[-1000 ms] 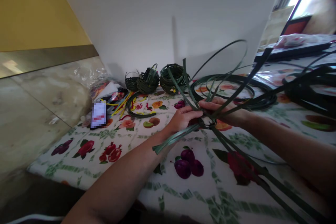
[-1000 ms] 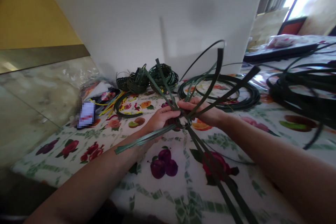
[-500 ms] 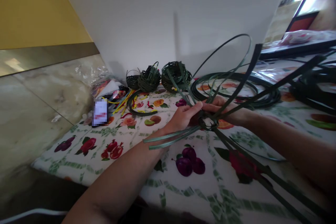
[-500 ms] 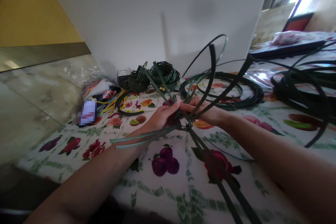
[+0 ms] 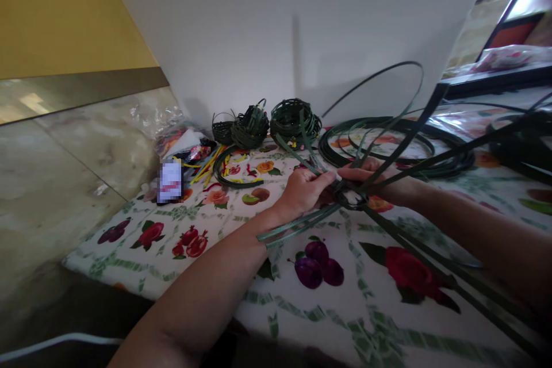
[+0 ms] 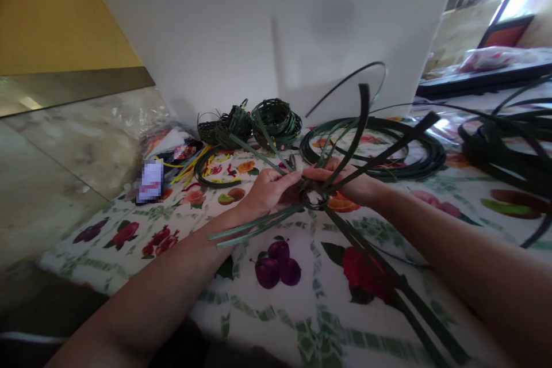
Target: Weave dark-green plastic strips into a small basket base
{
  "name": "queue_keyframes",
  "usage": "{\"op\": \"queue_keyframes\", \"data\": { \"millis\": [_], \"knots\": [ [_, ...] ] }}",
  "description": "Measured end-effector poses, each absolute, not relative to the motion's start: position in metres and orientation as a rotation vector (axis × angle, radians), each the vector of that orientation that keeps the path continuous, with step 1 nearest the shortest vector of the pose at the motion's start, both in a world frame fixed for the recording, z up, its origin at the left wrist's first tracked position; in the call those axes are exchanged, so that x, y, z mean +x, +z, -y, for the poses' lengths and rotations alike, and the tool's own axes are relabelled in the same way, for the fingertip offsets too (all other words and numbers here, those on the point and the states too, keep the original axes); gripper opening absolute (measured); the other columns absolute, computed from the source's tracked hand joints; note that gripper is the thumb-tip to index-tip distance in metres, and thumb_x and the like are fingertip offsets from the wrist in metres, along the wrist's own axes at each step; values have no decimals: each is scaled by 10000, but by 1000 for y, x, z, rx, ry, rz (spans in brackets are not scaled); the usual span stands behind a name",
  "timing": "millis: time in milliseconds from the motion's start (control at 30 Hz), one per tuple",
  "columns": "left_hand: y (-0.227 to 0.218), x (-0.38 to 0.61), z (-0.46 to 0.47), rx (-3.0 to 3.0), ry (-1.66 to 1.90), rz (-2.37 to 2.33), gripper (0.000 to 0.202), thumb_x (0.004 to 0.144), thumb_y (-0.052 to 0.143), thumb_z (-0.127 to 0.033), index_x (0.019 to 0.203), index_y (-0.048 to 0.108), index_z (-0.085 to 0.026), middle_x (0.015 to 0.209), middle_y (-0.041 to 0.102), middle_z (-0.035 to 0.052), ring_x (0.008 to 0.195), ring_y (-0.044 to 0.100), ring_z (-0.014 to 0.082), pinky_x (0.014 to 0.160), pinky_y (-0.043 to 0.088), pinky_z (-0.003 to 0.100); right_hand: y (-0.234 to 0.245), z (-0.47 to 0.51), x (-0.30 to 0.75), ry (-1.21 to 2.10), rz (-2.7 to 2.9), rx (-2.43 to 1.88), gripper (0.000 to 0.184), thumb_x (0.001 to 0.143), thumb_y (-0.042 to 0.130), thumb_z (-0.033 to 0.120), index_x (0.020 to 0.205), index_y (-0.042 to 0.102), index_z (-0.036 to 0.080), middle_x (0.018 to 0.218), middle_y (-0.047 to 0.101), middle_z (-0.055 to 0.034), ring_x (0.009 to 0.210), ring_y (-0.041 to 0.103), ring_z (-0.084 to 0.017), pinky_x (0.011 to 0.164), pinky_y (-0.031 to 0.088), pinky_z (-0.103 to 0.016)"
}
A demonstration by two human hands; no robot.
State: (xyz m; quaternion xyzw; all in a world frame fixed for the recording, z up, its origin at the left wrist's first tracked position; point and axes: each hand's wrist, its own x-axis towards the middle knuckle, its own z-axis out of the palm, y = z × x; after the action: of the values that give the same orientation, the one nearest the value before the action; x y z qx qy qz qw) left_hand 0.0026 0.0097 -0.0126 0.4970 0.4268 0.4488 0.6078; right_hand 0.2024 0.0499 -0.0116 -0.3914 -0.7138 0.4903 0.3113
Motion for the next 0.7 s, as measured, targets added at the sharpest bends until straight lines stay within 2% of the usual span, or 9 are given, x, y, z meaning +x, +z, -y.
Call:
{"op": "queue_keyframes", "data": {
  "millis": [133,267,367,467,600,700],
  "knots": [
    [-7,6,-3,1028,1057,-970,267,864,714,-268,645,614,-151,580,625,21,529,596,134,560,498,273,-13,-50,200,1249,1905,-1047,747,779,735,787,458,383,211,498,363,19,498,267,-87,488,156,-300],
    [-9,9,-2,966,1098,-862,168,823,751,-264,758,634,-161,662,653,0,598,629,140,624,520,283,-8,-48,200,1192,1918,-1103,742,776,704,825,480,417,208,503,394,12,496,311,-94,481,202,-296],
    [-12,8,-6,956,1072,-765,215,792,808,-323,845,677,-161,763,689,4,651,648,141,686,540,304,-6,-49,203,1130,1926,-1168,765,762,708,835,454,390,210,481,364,16,493,296,-93,484,203,-300],
    [-13,4,-9,974,994,-728,311,745,864,-360,908,675,-175,806,708,6,656,669,148,683,549,314,-8,-50,205,1167,1926,-1126,726,791,712,795,482,439,198,503,407,10,504,324,-96,491,207,-298],
    [-11,1,-10,1044,938,-703,394,674,924,-334,853,608,-181,738,687,-10,614,662,133,619,536,272,-8,-48,204,1258,1930,-1056,661,780,738,764,566,534,173,559,452,12,540,352,-98,507,211,-280],
    [-12,1,-10,1080,957,-729,430,655,933,-330,806,557,-188,685,654,-27,573,642,123,578,526,255,-6,-47,203,1293,1919,-1027,616,741,791,734,642,598,157,644,532,-9,608,423,-124,546,289,-280]
  ]
}}
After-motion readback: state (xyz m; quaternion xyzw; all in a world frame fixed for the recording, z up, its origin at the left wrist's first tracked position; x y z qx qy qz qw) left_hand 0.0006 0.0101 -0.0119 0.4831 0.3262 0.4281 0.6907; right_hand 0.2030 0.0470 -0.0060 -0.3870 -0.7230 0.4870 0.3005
